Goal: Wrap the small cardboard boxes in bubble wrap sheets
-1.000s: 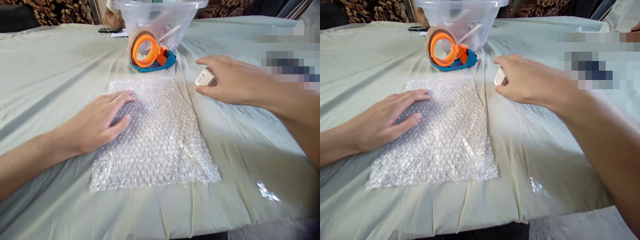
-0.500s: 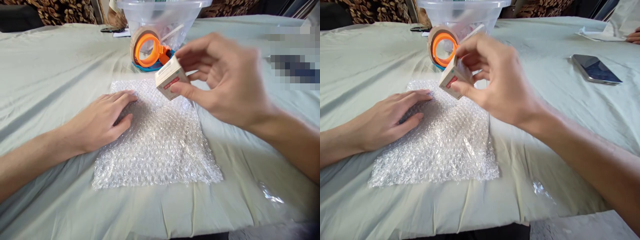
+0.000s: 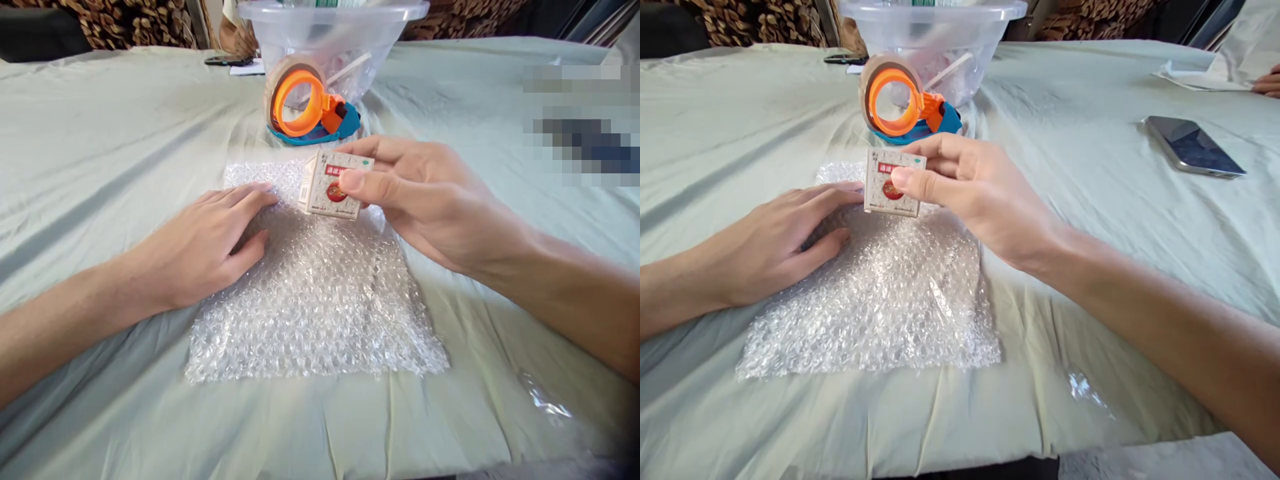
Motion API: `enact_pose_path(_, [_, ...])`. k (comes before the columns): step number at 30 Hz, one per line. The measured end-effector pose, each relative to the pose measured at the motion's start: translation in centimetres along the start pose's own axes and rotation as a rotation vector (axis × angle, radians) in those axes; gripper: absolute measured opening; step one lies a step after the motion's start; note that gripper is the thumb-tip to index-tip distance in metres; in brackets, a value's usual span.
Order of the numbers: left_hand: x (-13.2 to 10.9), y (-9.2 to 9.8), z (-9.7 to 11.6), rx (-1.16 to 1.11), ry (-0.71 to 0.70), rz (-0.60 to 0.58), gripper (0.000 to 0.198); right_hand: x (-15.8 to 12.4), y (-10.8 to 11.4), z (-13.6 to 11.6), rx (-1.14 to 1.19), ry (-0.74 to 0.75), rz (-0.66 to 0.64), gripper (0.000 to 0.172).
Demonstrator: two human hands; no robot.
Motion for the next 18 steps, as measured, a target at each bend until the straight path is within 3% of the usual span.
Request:
enact_pose_path(2, [0.1,0.1,0.1,0.009,0.004,-0.008,0.060,-0.1,-0.2,0.2,0.102,-0.065,-0.004,0.033])
enact_pose_path(6, [0.1,0.2,0.2,0.015,-0.002,-0.001,0.061,-0.5,-1.2,0.0,0.289,-0.144,-0.136,0.026])
enact_pose_path(9, [-0.1,0.1,0.1,0.003,-0.017,0.014,0.056,-0.5,-1.4,-0.3,0.295,-0.140,-0.178,0.014])
enact_pose_path(13, [-0.2,0.2,0.1,-0.008,-0.032,0.063,0.045,-0.5,-1.2,-0.2,0.170,-0.126,-0.109,0.019])
enact_pose_path(16, [-0.3,0.1,0.2,-0.013,-0.024,0.031,0.042,-0.6,-0.6,0.0,0.114,-0.095,-0.002,0.032])
enact_pose_path(18, [-0.3,0.2,0.3,-0.012,-0.016,0.021,0.043,-0.8,-0.8,-0.2,0.081,-0.034,-0.016,0.044])
Point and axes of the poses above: each hand's wrist, its own x-axis towards the middle knuckle, its own y-axis out of the back of the hand, z = x × y, the point moved 8 cm from there along x, towards the middle knuckle, and after that the axes turned 6 degrees about z, right-handed, at the moved point
